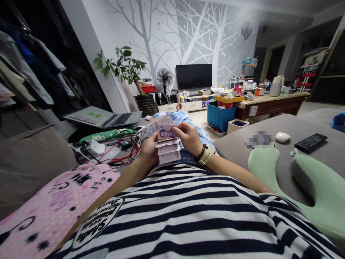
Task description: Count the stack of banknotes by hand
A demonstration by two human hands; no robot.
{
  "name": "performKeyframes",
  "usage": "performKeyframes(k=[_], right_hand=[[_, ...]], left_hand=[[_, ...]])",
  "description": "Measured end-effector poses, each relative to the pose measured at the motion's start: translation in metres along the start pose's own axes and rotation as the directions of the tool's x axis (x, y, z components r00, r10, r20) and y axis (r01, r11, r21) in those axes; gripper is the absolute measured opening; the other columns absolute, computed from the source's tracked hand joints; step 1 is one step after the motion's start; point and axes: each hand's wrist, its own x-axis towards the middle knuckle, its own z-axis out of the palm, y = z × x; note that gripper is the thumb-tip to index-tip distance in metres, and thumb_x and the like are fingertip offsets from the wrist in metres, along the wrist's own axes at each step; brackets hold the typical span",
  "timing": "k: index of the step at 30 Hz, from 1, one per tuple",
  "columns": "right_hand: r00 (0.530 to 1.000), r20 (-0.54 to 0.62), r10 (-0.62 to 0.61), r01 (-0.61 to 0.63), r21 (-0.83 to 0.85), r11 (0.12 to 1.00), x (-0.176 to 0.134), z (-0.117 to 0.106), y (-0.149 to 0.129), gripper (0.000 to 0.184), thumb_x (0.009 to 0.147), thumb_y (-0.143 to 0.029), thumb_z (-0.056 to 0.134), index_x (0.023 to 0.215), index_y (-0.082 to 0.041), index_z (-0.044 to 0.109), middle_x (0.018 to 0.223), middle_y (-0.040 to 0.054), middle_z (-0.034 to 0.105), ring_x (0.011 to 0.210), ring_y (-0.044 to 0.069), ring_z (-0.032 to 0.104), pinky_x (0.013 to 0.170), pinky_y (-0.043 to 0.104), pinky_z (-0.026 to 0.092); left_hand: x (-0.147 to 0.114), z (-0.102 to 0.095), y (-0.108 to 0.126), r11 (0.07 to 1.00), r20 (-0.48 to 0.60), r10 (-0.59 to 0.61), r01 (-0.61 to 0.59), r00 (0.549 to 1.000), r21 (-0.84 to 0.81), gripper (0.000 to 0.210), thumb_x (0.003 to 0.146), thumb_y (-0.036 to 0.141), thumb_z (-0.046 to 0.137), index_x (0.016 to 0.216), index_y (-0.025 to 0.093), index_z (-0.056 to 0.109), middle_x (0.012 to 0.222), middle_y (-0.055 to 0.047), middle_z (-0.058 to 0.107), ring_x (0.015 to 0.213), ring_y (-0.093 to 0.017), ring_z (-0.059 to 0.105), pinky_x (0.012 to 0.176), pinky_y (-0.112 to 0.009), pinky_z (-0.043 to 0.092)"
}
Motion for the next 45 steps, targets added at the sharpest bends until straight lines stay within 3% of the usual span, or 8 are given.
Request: performKeyframes(k=[6,15,33,45], right_hand=[[1.000,0.009,0.009,-0.009,-0.002,1.000,-0.002,0.001,-0.004,0.075,0.086,-0.097,0.098,0.080,-0.028,0.067,0.076,-0.0006,0.063,0.078,0.020,0.052,0.074,0.037,0.047],[1.000,0.008,0.002,-0.002,-0.008,1.000,-0.003,0.002,-0.004,0.077,0.087,-0.098,0.097,0.081,-0.028,0.066,0.076,-0.0008,0.063,0.078,0.021,0.054,0.076,0.038,0.049],[1.000,0.015,-0.010,0.011,-0.026,1.000,-0.004,0.001,-0.002,0.071,0.092,-0.091,0.096,0.081,-0.028,0.065,0.075,-0.0013,0.062,0.078,0.020,0.053,0.076,0.037,0.049],[1.000,0.011,-0.025,0.025,0.026,0.999,-0.002,0.002,0.004,0.071,0.091,-0.093,0.096,0.086,-0.027,0.071,0.080,0.0007,0.069,0.080,0.021,0.060,0.079,0.038,0.054]], left_hand=[[-0.005,0.003,0.001,1.000,0.025,-0.015,0.014,1.000,0.025,0.046,0.109,0.043,0.093,0.146,0.016,0.096,0.115,-0.015,0.101,0.107,-0.042,0.100,0.103,-0.053,0.084],[0.000,-0.002,-0.001,1.000,0.041,-0.022,0.022,0.999,0.021,0.032,0.109,0.032,0.088,0.134,0.016,0.097,0.112,-0.014,0.100,0.107,-0.041,0.099,0.106,-0.053,0.083],[0.002,-0.004,0.000,0.998,0.003,-0.017,0.017,1.000,0.057,0.044,0.103,0.023,0.082,0.145,0.020,0.095,0.112,-0.012,0.101,0.105,-0.040,0.100,0.103,-0.051,0.083],[0.007,-0.009,-0.001,0.999,0.018,-0.021,0.020,1.000,0.040,0.045,0.103,0.024,0.084,0.145,0.015,0.094,0.114,-0.013,0.101,0.103,-0.039,0.100,0.106,-0.051,0.083]])
